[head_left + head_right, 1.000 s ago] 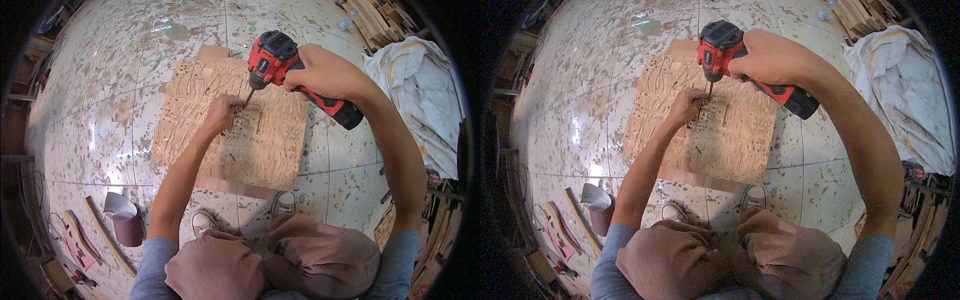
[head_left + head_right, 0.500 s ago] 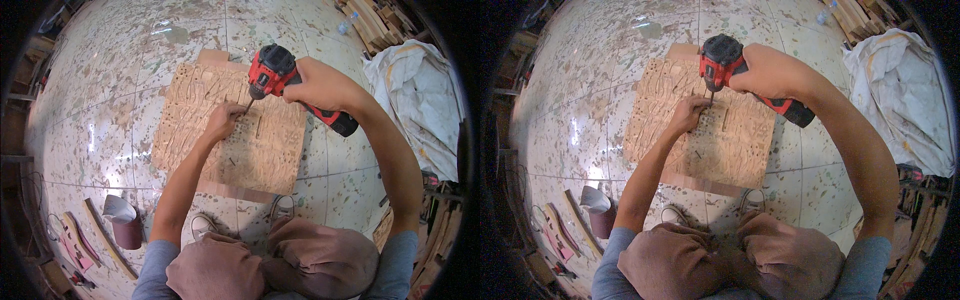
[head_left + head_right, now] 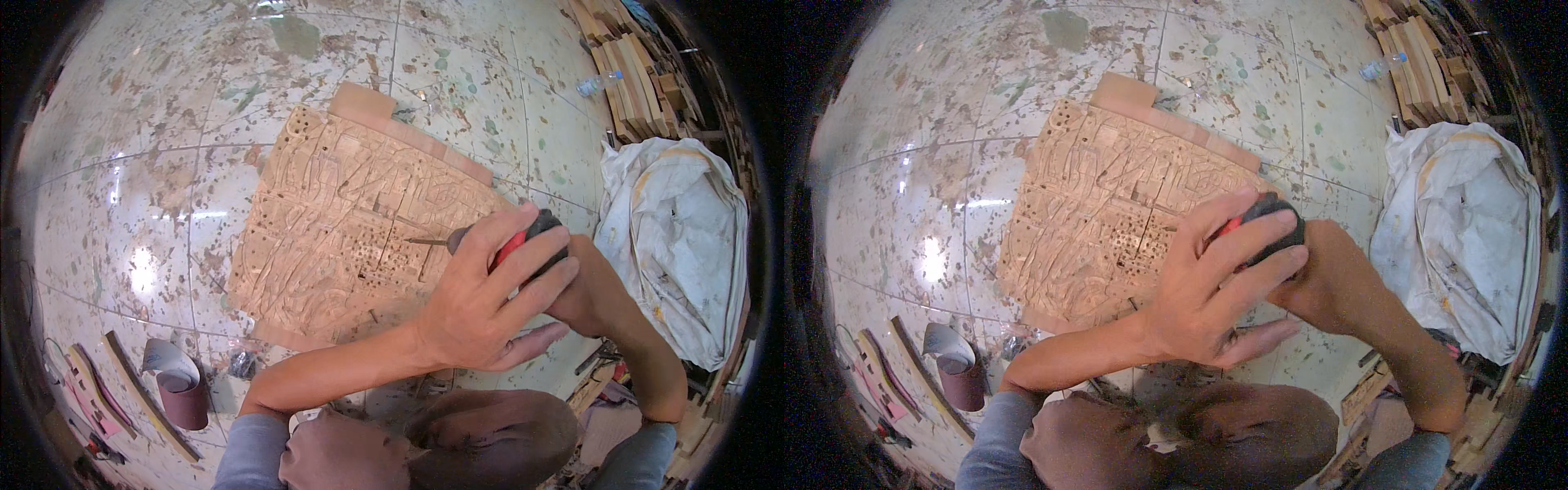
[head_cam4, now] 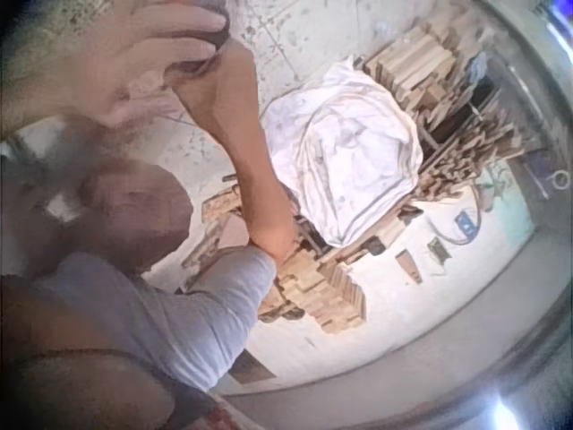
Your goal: The person picks up a wooden board with intricate cutouts, places it over another board on the floor, and uses a power drill to drive several screws into it.
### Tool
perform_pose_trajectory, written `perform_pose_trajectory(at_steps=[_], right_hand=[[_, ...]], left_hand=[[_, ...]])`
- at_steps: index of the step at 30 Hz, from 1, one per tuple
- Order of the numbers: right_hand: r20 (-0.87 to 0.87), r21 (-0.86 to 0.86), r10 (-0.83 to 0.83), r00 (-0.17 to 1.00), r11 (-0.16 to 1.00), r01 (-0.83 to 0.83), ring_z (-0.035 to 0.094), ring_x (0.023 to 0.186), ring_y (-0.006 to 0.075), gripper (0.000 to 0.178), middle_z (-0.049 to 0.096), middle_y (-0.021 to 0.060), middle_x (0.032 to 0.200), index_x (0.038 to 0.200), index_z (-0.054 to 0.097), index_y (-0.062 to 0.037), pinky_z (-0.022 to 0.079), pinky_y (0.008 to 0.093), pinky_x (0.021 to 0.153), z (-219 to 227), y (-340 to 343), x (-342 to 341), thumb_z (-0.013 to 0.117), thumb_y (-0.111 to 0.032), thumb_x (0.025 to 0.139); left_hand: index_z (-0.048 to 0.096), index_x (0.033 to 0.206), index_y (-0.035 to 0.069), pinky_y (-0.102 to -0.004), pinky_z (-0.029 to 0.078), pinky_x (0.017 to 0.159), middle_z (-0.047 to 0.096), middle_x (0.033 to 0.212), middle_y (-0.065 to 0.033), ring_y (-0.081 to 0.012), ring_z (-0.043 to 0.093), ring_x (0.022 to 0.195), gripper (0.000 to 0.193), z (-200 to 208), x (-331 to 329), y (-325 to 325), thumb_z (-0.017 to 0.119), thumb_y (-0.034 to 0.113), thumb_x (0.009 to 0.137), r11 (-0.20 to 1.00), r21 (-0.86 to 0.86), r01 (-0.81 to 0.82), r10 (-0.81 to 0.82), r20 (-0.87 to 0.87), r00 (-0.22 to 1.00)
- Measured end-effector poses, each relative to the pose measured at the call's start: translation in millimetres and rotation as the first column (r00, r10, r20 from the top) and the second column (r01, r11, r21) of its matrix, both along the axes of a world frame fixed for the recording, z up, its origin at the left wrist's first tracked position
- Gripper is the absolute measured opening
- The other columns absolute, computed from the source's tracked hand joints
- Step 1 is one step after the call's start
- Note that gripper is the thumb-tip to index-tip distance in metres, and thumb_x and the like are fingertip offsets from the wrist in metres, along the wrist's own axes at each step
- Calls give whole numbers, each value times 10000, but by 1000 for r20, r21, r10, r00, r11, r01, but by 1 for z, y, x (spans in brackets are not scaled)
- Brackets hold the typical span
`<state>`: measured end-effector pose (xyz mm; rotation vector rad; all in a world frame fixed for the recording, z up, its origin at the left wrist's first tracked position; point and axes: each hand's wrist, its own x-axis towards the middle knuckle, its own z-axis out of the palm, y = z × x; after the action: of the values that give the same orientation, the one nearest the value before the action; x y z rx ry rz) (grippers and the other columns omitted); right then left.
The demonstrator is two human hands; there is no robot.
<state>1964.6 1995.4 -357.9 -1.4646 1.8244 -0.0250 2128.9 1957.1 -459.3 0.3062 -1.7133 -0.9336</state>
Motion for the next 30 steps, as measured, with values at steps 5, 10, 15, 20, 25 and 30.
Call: perform_pose_trajectory(at_steps=[5, 10, 15, 20, 25, 30], right_hand=[[-64, -43, 127, 990, 991, -130, 688, 800, 413, 249, 703, 195, 820, 950, 680, -57, 538, 471, 672, -1, -2, -3, 748, -224, 780], [-47, -9, 44, 998, 999, -45, 683, 751, 414, 229, 676, 212, 751, 872, 668, -39, 536, 463, 655, 0, -9, 1, 760, -198, 735], [-69, 18, 1, 998, 1000, 0, 672, 737, 431, 222, 662, 215, 731, 834, 652, -17, 533, 448, 652, 7, -30, 6, 758, -188, 741], [-16, -18, -19, 1000, 1000, 19, 581, 672, 358, 256, 630, 190, 754, 915, 621, 8, 486, 409, 671, 6, -24, 2, 745, -102, 720], [-43, -7, -5, 999, 1000, 5, 581, 672, 358, 280, 625, 193, 737, 899, 611, 19, 482, 410, 677, 16, -32, 8, 747, -134, 708], [-99, 81, 10, 995, 997, -2, 676, 788, 430, 283, 656, 259, 770, 883, 666, 28, 528, 471, 724, 11, -39, 4, 728, -184, 705]], left_hand=[[668, 1229, 55, -497, 462, 1020, 642, 1278, -175, -393, 580, 1177, 544, -7, -19, -6, 835, 224, 740, 998, 15, -62, 62, 4, 998], [699, 1193, 105, -537, 469, 1033, 592, 1359, -154, -382, 561, 1239, 402, -53, 11, -2, 753, 216, 810, 991, -124, -50, 50, -7, 999], [653, 1209, 140, -537, 447, 1083, 561, 1375, -174, -391, 550, 1263, 399, -172, 134, 78, 778, 243, 845, 941, 145, 306, -337, 490, 804], [606, 1254, 78, -514, 455, 1059, 563, 1335, -180, -403, 558, 1221, 478, -172, 197, 93, 798, 199, 833, 991, 133, -5, -92, 706, 703], [594, 1265, 41, -480, 464, 1016, 576, 1308, -195, -400, 565, 1190, 420, -161, 180, 63, 729, 89, 870, 955, 213, -207, 22, 643, 765], [606, 1280, 14, -422, 503, 930, 673, 1172, -198, -384, 639, 1064, 403, -150, 116, -20, 590, -58, 884, 918, 390, -71, -135, 476, 869]])
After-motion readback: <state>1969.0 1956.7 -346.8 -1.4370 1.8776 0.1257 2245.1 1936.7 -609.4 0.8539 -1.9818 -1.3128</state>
